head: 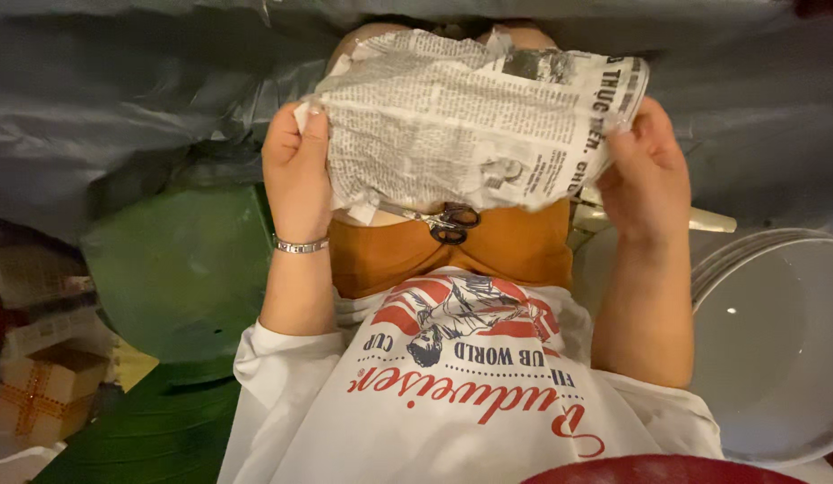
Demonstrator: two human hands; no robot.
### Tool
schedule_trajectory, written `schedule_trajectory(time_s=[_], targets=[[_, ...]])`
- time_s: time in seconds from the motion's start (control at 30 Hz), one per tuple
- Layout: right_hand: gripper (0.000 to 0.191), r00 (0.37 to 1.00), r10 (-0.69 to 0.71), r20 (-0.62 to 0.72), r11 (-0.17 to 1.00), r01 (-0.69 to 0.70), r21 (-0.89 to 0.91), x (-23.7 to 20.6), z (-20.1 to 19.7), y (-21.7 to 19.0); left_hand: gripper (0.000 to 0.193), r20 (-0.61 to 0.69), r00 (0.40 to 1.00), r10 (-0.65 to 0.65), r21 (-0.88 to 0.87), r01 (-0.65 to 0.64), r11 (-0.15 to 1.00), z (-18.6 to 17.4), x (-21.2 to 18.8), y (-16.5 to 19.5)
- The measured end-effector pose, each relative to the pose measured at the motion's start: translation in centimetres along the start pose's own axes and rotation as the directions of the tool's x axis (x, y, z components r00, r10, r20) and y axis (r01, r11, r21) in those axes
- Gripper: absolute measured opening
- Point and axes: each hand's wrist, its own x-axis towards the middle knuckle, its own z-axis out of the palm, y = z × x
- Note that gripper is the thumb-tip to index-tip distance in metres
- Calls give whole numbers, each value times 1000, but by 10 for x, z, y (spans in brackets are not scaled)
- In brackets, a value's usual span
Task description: The person sits on the floor and unwraps ceramic bowls and cups from newspaper. They dip the ceramics in a bucket of water, wipe them with a brown cloth, and wrap them again in newspaper, placing wrapped pieces on the table.
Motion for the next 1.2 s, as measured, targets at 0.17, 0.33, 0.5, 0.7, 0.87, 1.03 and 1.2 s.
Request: schedule_trajectory(time_s=[0.17, 0.33, 0.5, 0.7, 0.87, 1.03, 1.2], targets=[[71, 947, -106, 304, 941, -3, 337, -7, 32, 26, 17, -145, 984, 99, 177, -73, 982, 7, -7, -17], [53, 973, -113, -200, 988, 89, -126, -14, 17, 62, 14, -110, 977, 182, 387, -126, 914, 7, -18, -29], [35, 940, -296, -168, 836, 169, -523, -26, 10, 49, 21, -111, 993, 39, 625, 39, 780, 6, -24, 10], [28, 979, 57, 197, 423, 155, -893, -25, 44, -16, 36, 382, 778, 499, 644, -612, 459, 55, -50, 101], [27, 727, 188, 660, 498, 509, -702, -11, 82, -36, 50, 919, 206, 336, 87, -938, 336, 108, -53, 145], [25, 718, 278, 638, 529, 440, -725, -7, 96, -36, 38, 929, 365, 57, 274, -785, 556, 114, -24, 129], [21, 867, 396, 303, 550, 41, -834, -17, 77, -21, 25, 868, 492, 67, 357, -712, 604, 89, -28, 104]])
